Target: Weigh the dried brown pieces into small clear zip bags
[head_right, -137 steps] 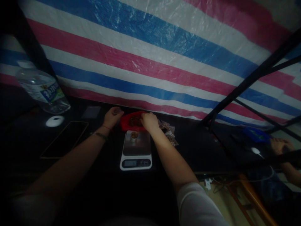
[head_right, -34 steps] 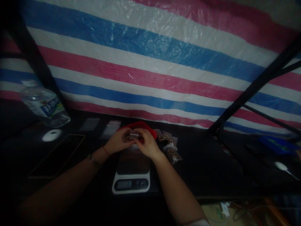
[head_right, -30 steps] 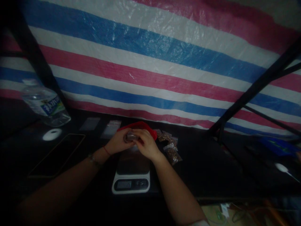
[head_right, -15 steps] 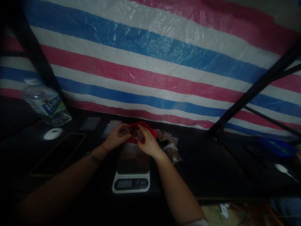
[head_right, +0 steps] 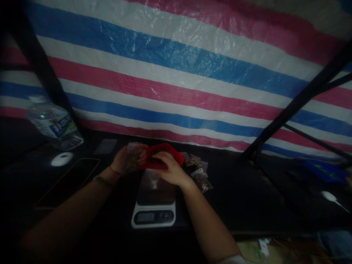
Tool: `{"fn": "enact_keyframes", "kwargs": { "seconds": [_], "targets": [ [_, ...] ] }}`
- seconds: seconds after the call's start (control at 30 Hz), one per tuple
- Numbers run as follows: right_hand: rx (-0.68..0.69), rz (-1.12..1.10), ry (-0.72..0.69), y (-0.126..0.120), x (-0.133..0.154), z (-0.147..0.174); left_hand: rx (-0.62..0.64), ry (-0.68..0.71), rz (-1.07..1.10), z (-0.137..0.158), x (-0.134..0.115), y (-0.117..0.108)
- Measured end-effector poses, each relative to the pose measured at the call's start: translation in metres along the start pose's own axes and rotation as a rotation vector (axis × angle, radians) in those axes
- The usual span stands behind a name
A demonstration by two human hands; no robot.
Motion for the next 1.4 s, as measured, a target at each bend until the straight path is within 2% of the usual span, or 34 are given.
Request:
{"fn": "enact_keyframes", "kwargs": {
  "seconds": [0.07, 0.13, 0.3, 0.4, 0.47, 0.57, 0.7, 0.83, 1.0, 1.2, 1.4],
  "targets": [
    [-0.1, 0.008, -0.044, -0.01, 0.007, -0.011, 0.032, -0.031, -0.029, 0.001, 0.004, 0.0],
    [-0.105, 0.051, -0.083, -0.008, 0.016, -0.027, 0.045, -0.065, -0.036, 0.002, 0.01, -0.002],
    [0.09, 0.169, -0.154, 0.018, 0.029, -0.067, -0.025, -0.116, 0.056, 0.004, 0.025, -0.009],
    [0.17, 0.169, -0.183, 0.019, 0.029, -0.076, -0.019, -0.115, 0.159, 0.003, 0.028, -0.008],
    [0.129, 0.163, -0.184, 0.007, 0.027, -0.08, -0.059, -0.075, 0.2, 0.0, 0.025, -0.011],
    [-0.039, 0.2, -0.168, -0.022, 0.025, -0.085, -0.141, 0.039, 0.216, -0.005, 0.017, -0.021],
    [-0.095, 0.234, -0.169, -0.031, 0.023, -0.087, -0.236, 0.133, 0.059, -0.008, 0.015, -0.033],
    [-0.132, 0.233, -0.132, -0.025, 0.016, -0.084, -0.305, 0.135, -0.209, -0.01, 0.018, -0.038],
    [-0.089, 0.163, -0.081, -0.017, 0.01, -0.08, -0.241, 0.129, -0.354, -0.016, 0.019, -0.032],
    [-0.164, -0.022, 0.134, -0.023, -0.019, -0.076, -0.333, 0.141, -0.365, -0.014, 0.018, -0.041],
    [-0.123, 0.064, 0.164, -0.018, -0.032, -0.079, -0.373, 0.148, -0.311, -0.013, 0.017, -0.04]
  ]
}}
Point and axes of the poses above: each hand's wrist, its own z-axis away from the middle knuckle, its own y-axis out of the palm, x = y × z, the point moved 8 cm from there along -z, towards the middle knuckle, and after that the axes turned 7 degrees about -z, right-handed, at the moved point
